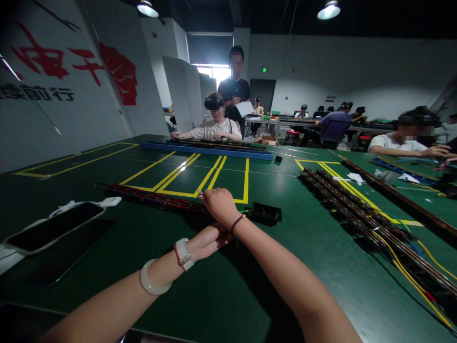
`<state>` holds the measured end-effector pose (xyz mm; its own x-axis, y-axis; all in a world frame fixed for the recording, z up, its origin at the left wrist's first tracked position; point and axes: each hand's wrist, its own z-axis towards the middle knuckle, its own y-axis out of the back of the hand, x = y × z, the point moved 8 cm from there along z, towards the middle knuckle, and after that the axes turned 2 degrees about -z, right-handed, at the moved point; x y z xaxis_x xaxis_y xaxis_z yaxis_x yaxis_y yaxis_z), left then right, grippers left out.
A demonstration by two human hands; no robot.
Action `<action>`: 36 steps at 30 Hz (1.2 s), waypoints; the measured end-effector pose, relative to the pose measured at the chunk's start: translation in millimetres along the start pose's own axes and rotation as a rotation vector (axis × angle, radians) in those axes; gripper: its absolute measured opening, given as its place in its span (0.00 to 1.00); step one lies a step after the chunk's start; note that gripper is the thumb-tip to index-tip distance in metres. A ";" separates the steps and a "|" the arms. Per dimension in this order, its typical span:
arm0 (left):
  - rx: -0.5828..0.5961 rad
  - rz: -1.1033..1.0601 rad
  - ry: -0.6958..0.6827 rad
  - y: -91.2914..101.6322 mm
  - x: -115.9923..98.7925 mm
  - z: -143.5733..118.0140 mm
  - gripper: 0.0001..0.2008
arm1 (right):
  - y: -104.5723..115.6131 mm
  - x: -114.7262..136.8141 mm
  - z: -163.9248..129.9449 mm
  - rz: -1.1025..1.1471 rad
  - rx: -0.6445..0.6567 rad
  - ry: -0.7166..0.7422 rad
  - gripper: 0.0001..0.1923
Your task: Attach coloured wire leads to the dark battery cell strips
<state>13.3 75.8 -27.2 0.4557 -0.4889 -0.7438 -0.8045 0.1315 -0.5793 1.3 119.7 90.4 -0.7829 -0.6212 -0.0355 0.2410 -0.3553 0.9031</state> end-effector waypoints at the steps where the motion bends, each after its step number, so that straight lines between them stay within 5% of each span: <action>1: -0.004 0.020 0.001 1.7 0.1 0.3 0.03 | 4.7 -11.0 -9.3 0.044 -0.034 -0.043 0.21; 5: 0.004 0.156 0.001 7.5 -2.6 0.5 0.04 | 16.9 -48.2 -58.3 0.191 -0.178 -0.037 0.19; 10: 0.024 0.387 0.008 10.1 -11.0 -3.8 0.13 | 2.6 -78.1 -104.0 0.066 -0.173 -0.003 0.14; 16: 0.005 0.799 0.031 18.4 -29.0 -8.6 0.20 | -2.5 -82.4 -106.5 -0.008 -0.164 0.040 0.13; 20: 0.108 1.002 0.080 21.3 -39.4 -11.3 0.23 | -3.1 -77.6 -104.5 -0.020 -0.141 0.054 0.12; 30: 0.092 0.739 0.094 21.9 -30.3 -3.9 0.27 | 11.5 -83.0 -93.6 0.255 -0.204 -0.028 0.13; 36: 0.110 0.547 0.029 19.1 -30.2 -6.5 0.14 | 36.7 -31.6 -73.6 0.664 -0.150 0.078 0.37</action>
<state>-18.2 87.5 -13.7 -0.0288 -0.3476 -0.9372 -0.8754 0.4614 -0.1441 77.1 74.8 93.2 -0.3993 -0.7871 0.4702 0.7371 0.0293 0.6751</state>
